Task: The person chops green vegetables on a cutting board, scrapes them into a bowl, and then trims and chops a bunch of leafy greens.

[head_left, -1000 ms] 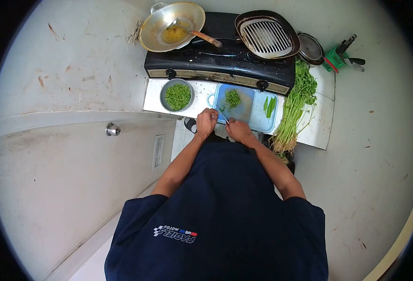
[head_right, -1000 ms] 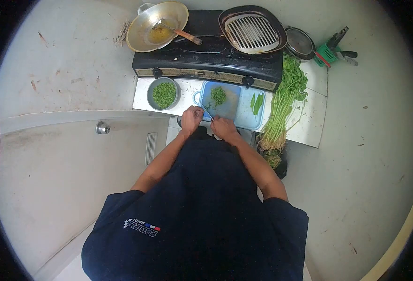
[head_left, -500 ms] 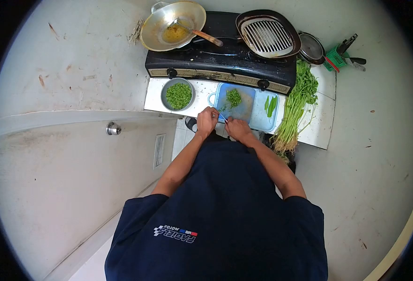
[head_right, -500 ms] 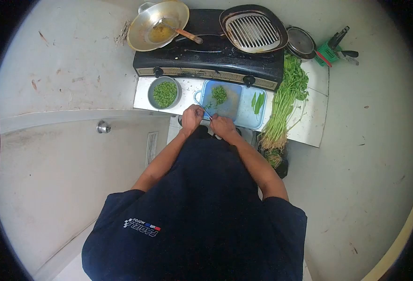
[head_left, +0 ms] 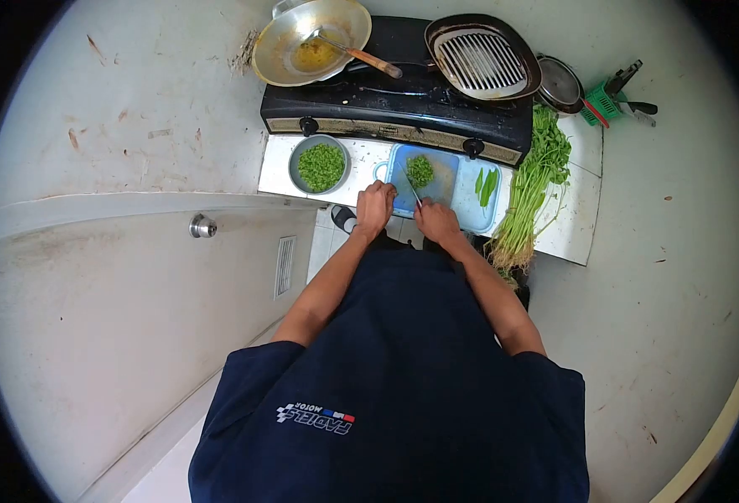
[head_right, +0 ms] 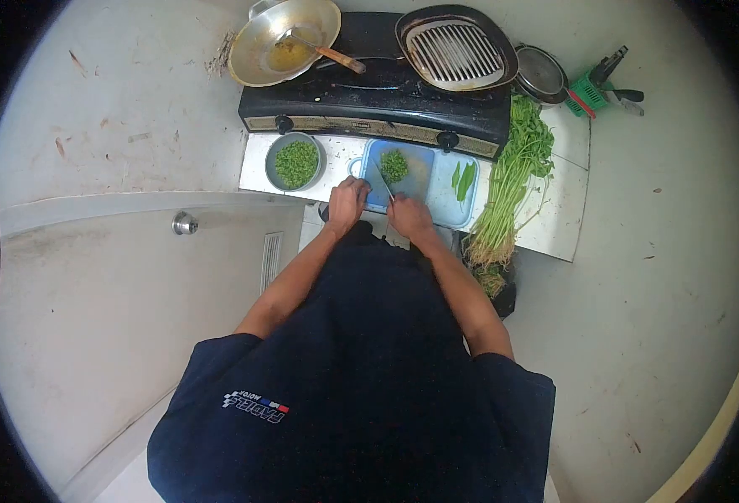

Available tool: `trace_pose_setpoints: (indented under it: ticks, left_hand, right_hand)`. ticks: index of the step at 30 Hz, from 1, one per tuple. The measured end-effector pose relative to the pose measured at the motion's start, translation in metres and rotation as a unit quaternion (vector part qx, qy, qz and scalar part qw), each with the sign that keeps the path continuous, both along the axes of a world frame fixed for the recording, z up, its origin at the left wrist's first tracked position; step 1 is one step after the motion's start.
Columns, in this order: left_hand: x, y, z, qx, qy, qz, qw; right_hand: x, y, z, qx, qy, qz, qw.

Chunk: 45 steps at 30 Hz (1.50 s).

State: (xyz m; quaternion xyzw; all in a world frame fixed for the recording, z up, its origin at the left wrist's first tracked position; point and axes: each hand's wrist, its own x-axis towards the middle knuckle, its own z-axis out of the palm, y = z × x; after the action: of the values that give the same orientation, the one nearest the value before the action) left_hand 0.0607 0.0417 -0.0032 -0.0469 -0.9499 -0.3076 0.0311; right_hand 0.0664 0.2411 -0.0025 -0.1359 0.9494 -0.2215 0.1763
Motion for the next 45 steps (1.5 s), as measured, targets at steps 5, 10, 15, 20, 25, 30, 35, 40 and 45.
trace_pose_setpoints:
  ticks: [5,10,15,20,25,30,35,40,45]
  left_hand:
    - [-0.007,0.008,-0.002,-0.009,-0.013,0.007,1.0]
    - [-0.01,0.01,-0.006,0.002,0.018,0.0,1.0]
    - [-0.009,0.009,-0.004,0.016,0.037,-0.007,0.999]
    - [-0.007,0.012,0.005,0.004,0.005,0.011,1.0]
    - [-0.005,0.009,-0.002,0.001,0.031,-0.011,0.999]
    - [0.001,0.006,0.0,-0.012,0.039,-0.011,0.999]
    - [-0.001,0.006,0.001,0.017,0.005,0.005,1.0]
    - [-0.006,0.004,-0.003,0.043,0.007,0.012,0.999]
    - [-0.006,0.006,0.004,0.033,0.002,0.015,0.999]
  right_hand:
    - [0.004,0.001,0.009,-0.016,-0.026,0.017,0.999]
    - [0.01,-0.002,0.016,-0.01,-0.039,0.037,0.999]
    - [0.012,-0.003,0.023,-0.009,-0.043,0.038,0.998]
    - [0.01,-0.002,0.015,-0.001,-0.043,0.042,0.998]
    - [0.004,-0.008,0.007,0.012,-0.006,0.052,0.999]
    - [0.003,-0.005,0.007,0.002,0.007,0.064,0.998]
    - [0.005,0.0,0.009,0.0,0.003,0.057,0.998]
    - [0.007,-0.001,0.009,-0.008,0.005,0.063,0.998]
    - [0.01,-0.004,0.008,0.001,0.0,0.066,0.998]
